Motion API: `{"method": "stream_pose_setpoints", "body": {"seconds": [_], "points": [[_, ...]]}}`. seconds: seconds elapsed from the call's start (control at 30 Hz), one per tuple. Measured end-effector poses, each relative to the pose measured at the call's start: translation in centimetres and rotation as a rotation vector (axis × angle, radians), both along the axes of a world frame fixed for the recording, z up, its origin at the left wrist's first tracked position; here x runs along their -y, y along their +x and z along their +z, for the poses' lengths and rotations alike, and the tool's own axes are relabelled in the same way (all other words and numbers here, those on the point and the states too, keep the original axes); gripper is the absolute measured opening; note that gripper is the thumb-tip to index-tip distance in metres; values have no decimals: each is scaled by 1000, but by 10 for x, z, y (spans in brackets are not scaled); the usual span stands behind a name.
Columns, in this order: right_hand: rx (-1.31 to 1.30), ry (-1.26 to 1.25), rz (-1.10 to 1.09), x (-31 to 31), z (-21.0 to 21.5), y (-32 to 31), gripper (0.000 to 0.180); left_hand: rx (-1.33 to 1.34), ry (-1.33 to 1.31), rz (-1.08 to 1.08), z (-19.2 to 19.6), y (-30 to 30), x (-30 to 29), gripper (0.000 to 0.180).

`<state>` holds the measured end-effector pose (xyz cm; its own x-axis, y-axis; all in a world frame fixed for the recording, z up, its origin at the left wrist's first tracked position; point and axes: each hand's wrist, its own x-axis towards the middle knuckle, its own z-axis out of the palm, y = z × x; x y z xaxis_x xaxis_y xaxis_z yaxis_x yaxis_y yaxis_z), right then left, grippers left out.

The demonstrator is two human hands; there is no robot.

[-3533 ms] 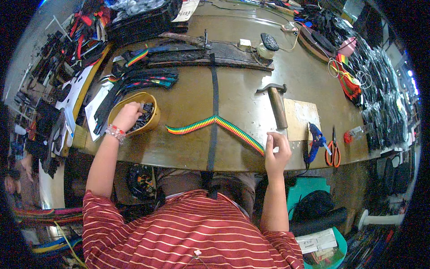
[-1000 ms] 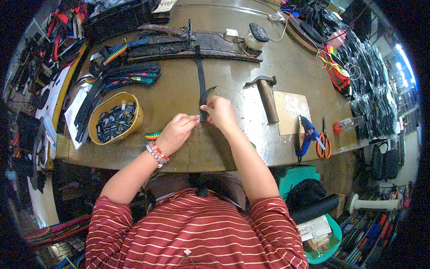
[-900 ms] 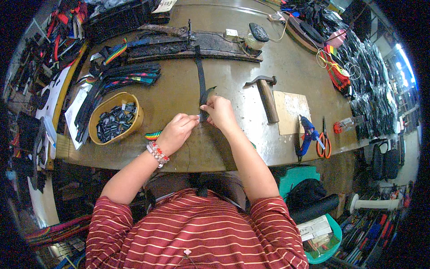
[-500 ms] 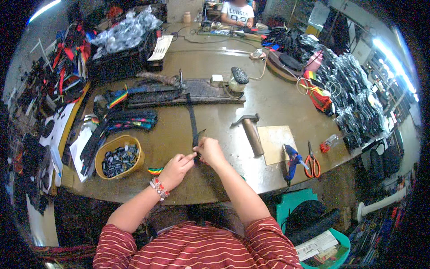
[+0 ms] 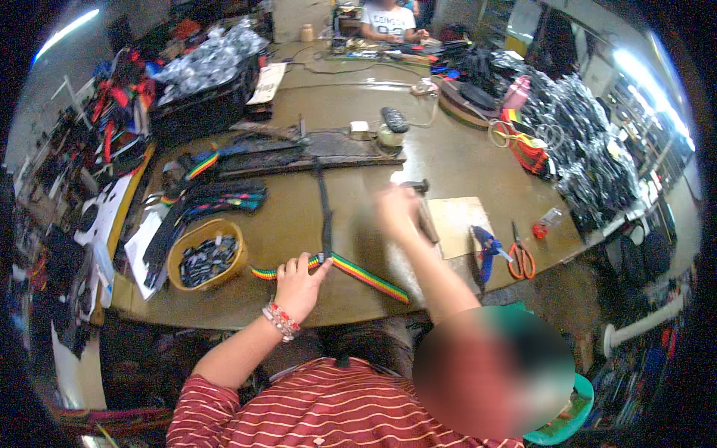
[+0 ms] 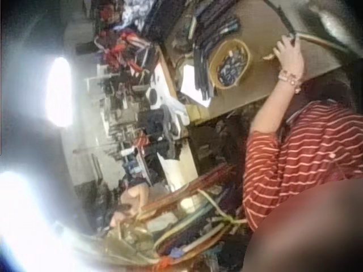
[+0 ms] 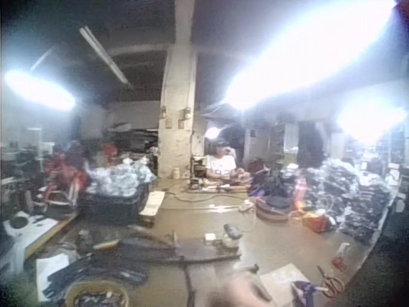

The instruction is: The person assembles a hat by attaching a colorful woven band to a black strap using a hot glue gun, then cuts a large sheet of black foam with scissors and fits the strap onto a white hat base. The person handles multiple components including the band, strap, foam, and hat base.

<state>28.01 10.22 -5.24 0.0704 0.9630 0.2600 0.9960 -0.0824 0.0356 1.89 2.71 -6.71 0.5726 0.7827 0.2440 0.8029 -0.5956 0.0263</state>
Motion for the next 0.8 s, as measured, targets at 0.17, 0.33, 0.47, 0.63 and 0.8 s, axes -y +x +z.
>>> {"method": "stream_pose_setpoints", "body": {"seconds": [0.17,0.33,0.47,0.63,0.8], "points": [[189,4,-336,11,-25,63,54,65,-263,-167,-4,-14,50,67],[-710,-44,-221,60,50,-4,41,112,-263,-245,-7,-9,56,73],[-567,-54,72,153,46,-81,37,111,-268,-225,-4,-7,54,74],[-643,-138,173,184,44,-79,40,123,-256,-223,1,-6,54,74],[-590,-293,104,188,51,-94,34,115,-166,-207,-8,-6,56,72]]}}
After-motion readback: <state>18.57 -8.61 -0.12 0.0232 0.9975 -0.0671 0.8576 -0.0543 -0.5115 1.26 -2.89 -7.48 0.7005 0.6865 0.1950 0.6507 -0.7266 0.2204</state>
